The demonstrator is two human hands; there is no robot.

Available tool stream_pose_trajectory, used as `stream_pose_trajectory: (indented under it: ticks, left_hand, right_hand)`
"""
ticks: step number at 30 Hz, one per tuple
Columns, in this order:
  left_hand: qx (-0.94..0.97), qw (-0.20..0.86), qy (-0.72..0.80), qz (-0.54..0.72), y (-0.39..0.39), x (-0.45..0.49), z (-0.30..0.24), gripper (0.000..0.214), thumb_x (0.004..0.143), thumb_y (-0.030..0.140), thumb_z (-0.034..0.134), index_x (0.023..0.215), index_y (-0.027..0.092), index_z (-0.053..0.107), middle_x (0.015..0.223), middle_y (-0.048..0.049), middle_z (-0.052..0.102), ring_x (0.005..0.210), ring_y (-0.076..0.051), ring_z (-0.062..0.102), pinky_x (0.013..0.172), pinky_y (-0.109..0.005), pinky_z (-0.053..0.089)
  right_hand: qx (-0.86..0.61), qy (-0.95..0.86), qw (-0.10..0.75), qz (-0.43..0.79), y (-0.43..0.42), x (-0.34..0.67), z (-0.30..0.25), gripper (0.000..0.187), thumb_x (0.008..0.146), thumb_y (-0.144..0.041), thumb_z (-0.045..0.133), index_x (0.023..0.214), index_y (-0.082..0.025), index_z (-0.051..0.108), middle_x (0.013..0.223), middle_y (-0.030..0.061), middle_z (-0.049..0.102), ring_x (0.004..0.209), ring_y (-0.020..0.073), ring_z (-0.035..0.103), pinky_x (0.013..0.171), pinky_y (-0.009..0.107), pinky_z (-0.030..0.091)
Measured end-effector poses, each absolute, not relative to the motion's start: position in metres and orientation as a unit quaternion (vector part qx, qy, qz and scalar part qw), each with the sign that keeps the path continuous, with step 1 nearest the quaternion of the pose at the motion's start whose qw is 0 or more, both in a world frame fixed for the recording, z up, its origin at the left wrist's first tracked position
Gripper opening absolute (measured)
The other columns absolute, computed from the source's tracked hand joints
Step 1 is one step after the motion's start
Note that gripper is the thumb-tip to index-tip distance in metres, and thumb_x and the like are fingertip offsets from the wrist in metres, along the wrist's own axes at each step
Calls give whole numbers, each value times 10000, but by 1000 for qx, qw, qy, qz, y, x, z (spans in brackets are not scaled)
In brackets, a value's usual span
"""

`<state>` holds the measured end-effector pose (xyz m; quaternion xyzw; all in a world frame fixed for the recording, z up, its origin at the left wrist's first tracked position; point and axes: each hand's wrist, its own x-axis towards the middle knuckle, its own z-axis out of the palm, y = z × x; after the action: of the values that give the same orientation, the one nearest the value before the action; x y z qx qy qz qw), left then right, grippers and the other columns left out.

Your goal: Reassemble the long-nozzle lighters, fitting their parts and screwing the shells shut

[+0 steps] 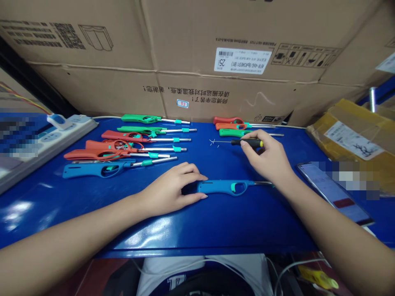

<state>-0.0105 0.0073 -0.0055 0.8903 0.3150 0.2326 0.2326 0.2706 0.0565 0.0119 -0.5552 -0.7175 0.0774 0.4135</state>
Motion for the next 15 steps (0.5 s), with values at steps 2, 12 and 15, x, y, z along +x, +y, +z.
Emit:
stream_pose_trajectory:
  ticks: [2,12,15]
  left_hand:
    - [890,232,314,234,7,-10,-5,329,955,351,692,1233,175,696,1092,-78,672,1017,-210,634,923,-344,522]
    - [890,236,309,239,8,-8,-11,416,909,441,742,1237,187,702,1126,-80,686,1029,-224,619,940,-378,513]
    - [863,259,340,269,7,-7,-10,448,873,459,780,1223,188,706,1112,-67,704,1025,-216,634,923,-363,521]
  right_hand:
    - [-555,-715,418,77,57,271,11,118,862,-331,640,909,-229,675,765,11,679,565,149,523,554,294,415]
    - [-538,-631,520,204,58,270,18,54,783,-283,660,765,-232,667,566,-29,542,482,130,441,463,279,328]
    - [-490,-574,578,309,59,270,21,21,742,-246,656,738,-226,649,494,-57,477,427,106,396,425,257,292]
